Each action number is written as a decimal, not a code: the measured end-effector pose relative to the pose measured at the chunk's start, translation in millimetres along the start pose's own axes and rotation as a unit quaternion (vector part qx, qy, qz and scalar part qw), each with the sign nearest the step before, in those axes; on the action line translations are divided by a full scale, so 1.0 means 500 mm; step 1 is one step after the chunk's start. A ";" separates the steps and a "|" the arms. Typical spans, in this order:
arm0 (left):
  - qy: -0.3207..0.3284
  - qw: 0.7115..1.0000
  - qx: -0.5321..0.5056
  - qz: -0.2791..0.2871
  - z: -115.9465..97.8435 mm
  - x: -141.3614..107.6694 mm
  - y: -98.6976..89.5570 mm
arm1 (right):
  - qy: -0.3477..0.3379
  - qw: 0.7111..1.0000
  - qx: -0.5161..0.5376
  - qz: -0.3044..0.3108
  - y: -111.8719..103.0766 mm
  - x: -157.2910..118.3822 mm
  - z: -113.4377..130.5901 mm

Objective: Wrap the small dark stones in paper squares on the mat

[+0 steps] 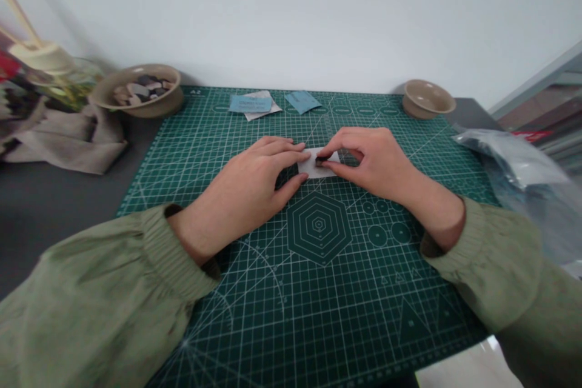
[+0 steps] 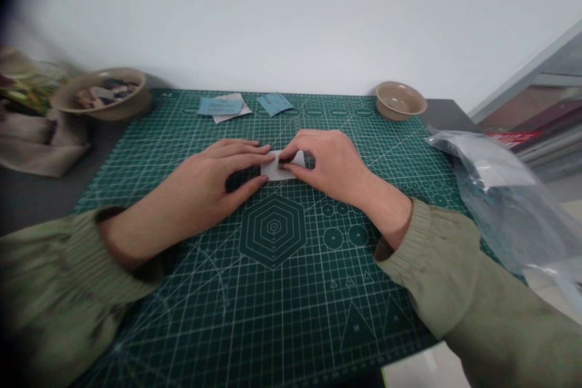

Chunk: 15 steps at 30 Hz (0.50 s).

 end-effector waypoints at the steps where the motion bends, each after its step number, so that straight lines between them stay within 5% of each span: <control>1: 0.000 1.000 -0.005 -0.002 0.001 0.000 -0.001 | 0.000 1.000 -0.003 0.002 0.000 0.000 0.000; 15: -0.006 1.000 -0.013 -0.017 0.004 0.002 -0.005 | -0.006 1.000 -0.019 -0.006 0.001 -0.002 0.008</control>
Point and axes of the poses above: each hand's wrist, its own x-axis towards the middle knuckle, its own y-axis out of the palm, z = x × y, the point moved 10 cm from there along x, towards the middle knuckle, and after that the axes turned 7 degrees about y, right-handed, at the moved point
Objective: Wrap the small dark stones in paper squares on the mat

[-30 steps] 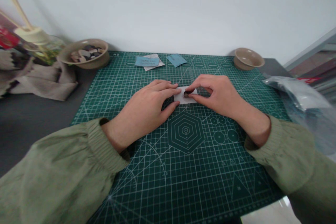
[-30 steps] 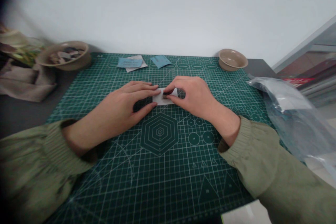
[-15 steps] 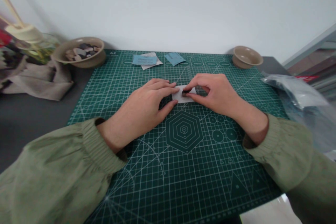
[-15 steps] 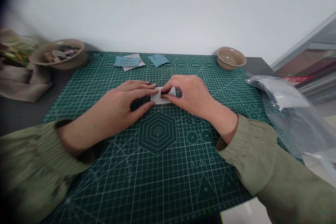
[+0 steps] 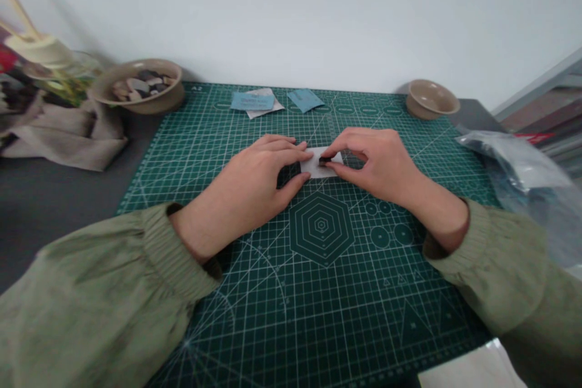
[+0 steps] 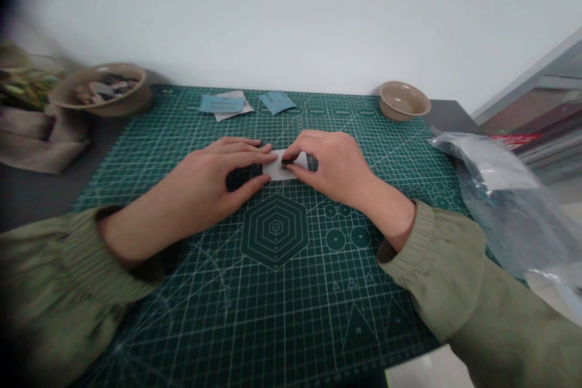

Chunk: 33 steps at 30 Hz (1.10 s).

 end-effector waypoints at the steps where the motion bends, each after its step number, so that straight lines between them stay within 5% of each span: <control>1: 0.001 1.000 0.000 0.000 -0.001 0.000 0.000 | -0.003 1.000 -0.004 0.001 0.001 -0.001 0.001; 33: -0.007 1.000 -0.007 0.003 0.001 0.002 0.003 | -0.001 0.999 0.038 0.011 0.008 0.006 -0.014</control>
Point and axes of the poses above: each hand's wrist, its own x-axis towards the middle knuckle, its own y-axis out of the palm, z = x × y, the point moved 10 cm from there along x, towards the middle knuckle, and after that the axes turned 7 degrees about y, right-handed, at the moved point
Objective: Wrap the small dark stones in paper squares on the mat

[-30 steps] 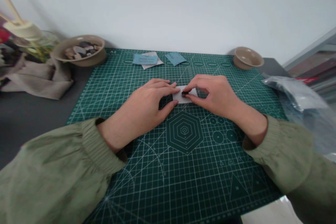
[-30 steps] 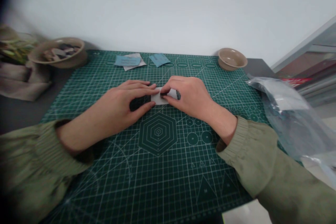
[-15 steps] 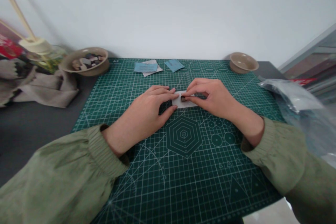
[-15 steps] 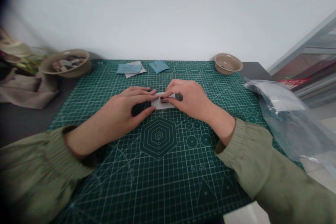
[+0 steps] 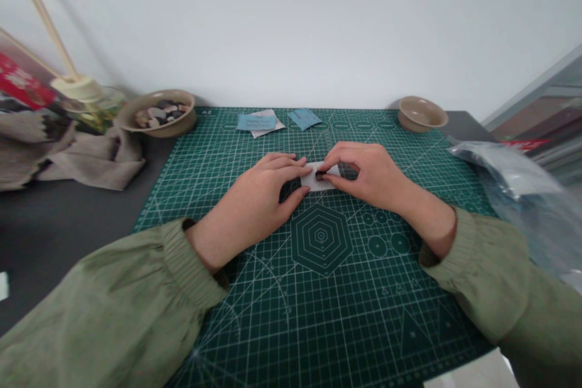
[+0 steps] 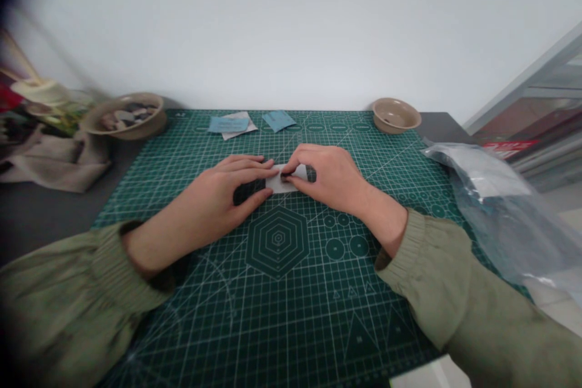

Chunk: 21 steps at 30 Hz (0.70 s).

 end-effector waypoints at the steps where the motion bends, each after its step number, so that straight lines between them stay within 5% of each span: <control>1: 0.000 1.000 0.000 0.000 0.000 0.000 0.000 | 0.000 1.000 -0.002 0.001 -0.001 0.000 0.002; 21: 0.004 1.000 0.005 -0.004 0.002 0.002 -0.001 | -0.021 0.999 -0.023 0.005 0.006 -0.004 0.019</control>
Point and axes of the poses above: each hand's wrist, its own x-axis towards the middle knuckle, its own y-axis out of the palm, z = x × y, the point moved 10 cm from there along x, towards the middle knuckle, and after that the axes turned 7 degrees about y, right-handed, at the moved point
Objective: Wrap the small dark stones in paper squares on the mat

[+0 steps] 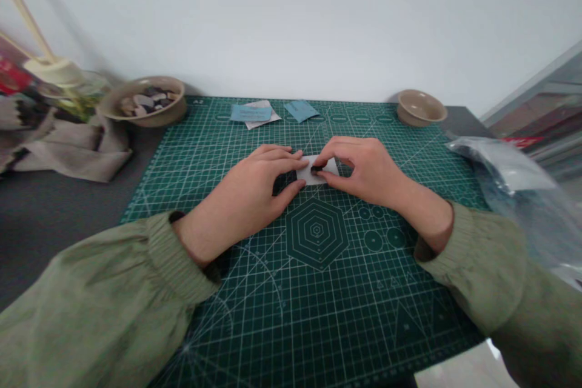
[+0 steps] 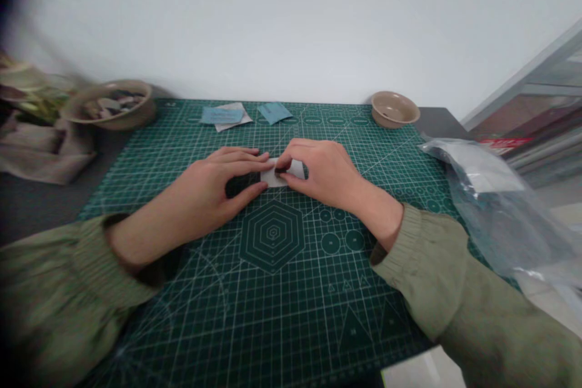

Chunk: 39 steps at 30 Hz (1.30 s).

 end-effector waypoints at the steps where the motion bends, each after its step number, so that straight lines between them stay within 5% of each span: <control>1: 0.001 1.000 0.000 0.002 0.000 0.000 0.001 | 0.002 1.000 -0.003 0.000 -0.001 0.000 -0.002; 39: -0.007 1.000 -0.019 0.000 0.007 -0.005 0.002 | 0.016 1.000 0.003 -0.005 -0.002 0.001 -0.012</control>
Point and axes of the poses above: each hand's wrist, its own x-axis towards the middle knuckle, its own y-axis out of the palm, z = x × y, the point moved 10 cm from there along x, towards the middle knuckle, and after that the axes turned 7 degrees about y, right-handed, at the moved point
